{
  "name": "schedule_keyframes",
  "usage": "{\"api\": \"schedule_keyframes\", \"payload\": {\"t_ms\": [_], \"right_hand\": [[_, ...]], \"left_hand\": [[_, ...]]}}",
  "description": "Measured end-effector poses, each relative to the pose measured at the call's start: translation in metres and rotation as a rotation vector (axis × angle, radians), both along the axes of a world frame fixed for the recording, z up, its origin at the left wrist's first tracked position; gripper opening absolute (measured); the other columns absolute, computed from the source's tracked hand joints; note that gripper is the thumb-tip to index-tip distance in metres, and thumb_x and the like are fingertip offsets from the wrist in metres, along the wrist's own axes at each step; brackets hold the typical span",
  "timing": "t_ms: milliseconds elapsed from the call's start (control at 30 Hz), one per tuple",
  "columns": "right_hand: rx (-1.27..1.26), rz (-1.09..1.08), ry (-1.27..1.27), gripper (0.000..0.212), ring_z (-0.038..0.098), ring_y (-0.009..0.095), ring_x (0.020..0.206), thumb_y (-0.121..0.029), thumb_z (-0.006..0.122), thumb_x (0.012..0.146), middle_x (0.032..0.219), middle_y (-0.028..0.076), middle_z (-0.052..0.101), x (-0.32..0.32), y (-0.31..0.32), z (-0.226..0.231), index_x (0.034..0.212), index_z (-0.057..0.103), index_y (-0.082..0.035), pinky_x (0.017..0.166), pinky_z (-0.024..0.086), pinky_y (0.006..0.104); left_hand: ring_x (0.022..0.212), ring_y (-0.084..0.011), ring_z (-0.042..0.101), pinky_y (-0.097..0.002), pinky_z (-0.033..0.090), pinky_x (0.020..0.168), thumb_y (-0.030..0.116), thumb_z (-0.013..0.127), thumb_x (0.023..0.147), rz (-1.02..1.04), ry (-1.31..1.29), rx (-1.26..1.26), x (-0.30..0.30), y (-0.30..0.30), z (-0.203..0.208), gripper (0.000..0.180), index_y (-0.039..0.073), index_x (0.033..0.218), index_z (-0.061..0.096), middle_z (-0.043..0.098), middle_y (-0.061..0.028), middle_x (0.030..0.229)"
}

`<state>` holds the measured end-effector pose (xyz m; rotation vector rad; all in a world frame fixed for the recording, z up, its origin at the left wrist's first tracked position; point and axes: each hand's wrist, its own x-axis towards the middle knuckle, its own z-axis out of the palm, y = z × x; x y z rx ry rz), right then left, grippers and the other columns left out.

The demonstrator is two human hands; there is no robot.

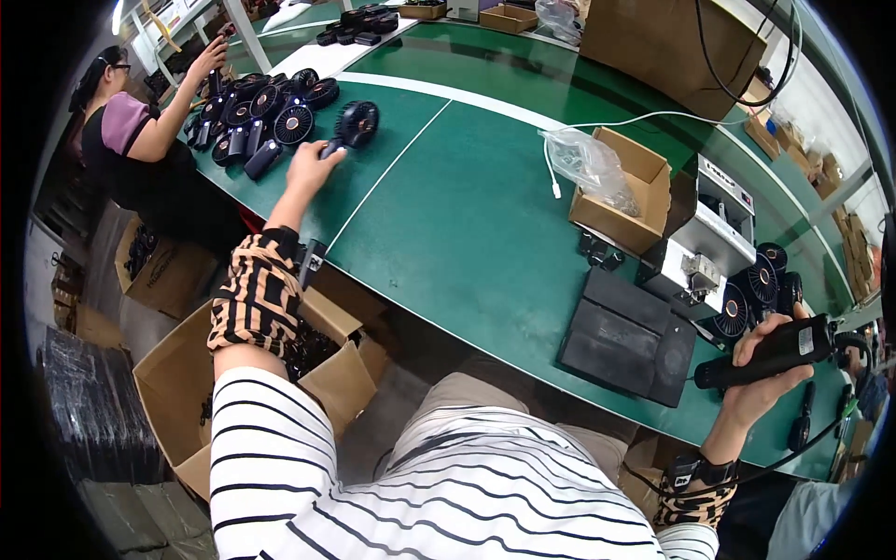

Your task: Use an electric screwdriver to assemble small handheld portable fans on a factory assembly line.

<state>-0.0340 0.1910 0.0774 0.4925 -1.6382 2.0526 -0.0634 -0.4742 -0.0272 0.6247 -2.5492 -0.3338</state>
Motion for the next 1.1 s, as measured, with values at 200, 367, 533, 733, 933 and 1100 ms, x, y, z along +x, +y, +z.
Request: {"api": "schedule_keyframes", "payload": {"t_ms": [200,367,533,733,933,1100], "right_hand": [[0.043,0.045,0.009,0.086,0.050,0.012,0.053,-0.074,0.046,0.085,0.092,0.009,0.052,-0.007,0.002,0.003,0.135,0.036,-0.004,0.046,0.040,0.0232],[0.134,-0.003,0.060,0.086,0.051,0.013,0.053,-0.074,0.039,0.087,0.091,0.010,0.053,-0.014,0.020,0.024,0.136,0.035,-0.003,0.047,0.042,0.0239],[0.237,-0.132,0.116,0.083,0.052,0.012,0.055,-0.070,0.035,0.092,0.092,0.010,0.053,-0.012,0.072,0.042,0.136,0.036,0.000,0.048,0.043,0.0235],[0.301,-0.235,0.111,0.083,0.052,0.011,0.055,-0.070,0.035,0.092,0.091,0.009,0.054,-0.001,0.095,0.053,0.136,0.036,0.001,0.049,0.044,0.0237],[0.334,-0.324,0.089,0.087,0.052,0.011,0.055,-0.073,0.036,0.089,0.090,0.008,0.055,0.014,0.124,0.050,0.136,0.037,0.000,0.049,0.044,0.0236],[0.335,-0.275,0.068,0.085,0.053,0.011,0.055,-0.071,0.037,0.090,0.089,0.010,0.056,0.016,0.121,0.038,0.136,0.037,0.001,0.049,0.044,0.0231]], "left_hand": [[0.114,-0.0266,0.059,-0.0437,0.049,0.089,0.045,0.073,0.077,0.463,-0.172,-0.138,0.004,-0.052,-0.002,0.056,0.026,0.128,0.060,0.063,-0.0049,0.124],[0.105,-0.0250,0.059,-0.0352,0.046,0.092,0.009,0.064,0.087,-0.428,0.310,-0.309,-0.023,0.068,0.052,0.039,0.009,0.125,0.059,0.059,-0.0102,0.119],[0.089,-0.0281,0.060,-0.0375,0.045,0.080,0.013,0.068,0.081,-1.293,-0.021,0.006,0.009,0.376,0.106,0.022,0.009,0.103,0.066,0.063,-0.0088,0.094],[0.094,-0.0239,0.057,-0.0354,0.042,0.084,0.021,0.067,0.082,-1.721,0.010,-0.093,0.008,0.540,0.086,0.024,0.010,0.104,0.065,0.059,-0.0062,0.095],[0.112,-0.0221,0.051,-0.0345,0.040,0.091,0.014,0.055,0.084,-1.553,0.317,-0.384,-0.060,0.651,0.069,0.034,0.010,0.117,0.059,0.057,-0.0067,0.114],[0.106,-0.0216,0.054,-0.0365,0.039,0.090,0.016,0.058,0.083,-1.588,0.369,-0.436,-0.095,0.692,0.035,0.040,0.011,0.122,0.057,0.059,-0.0042,0.106]]}}
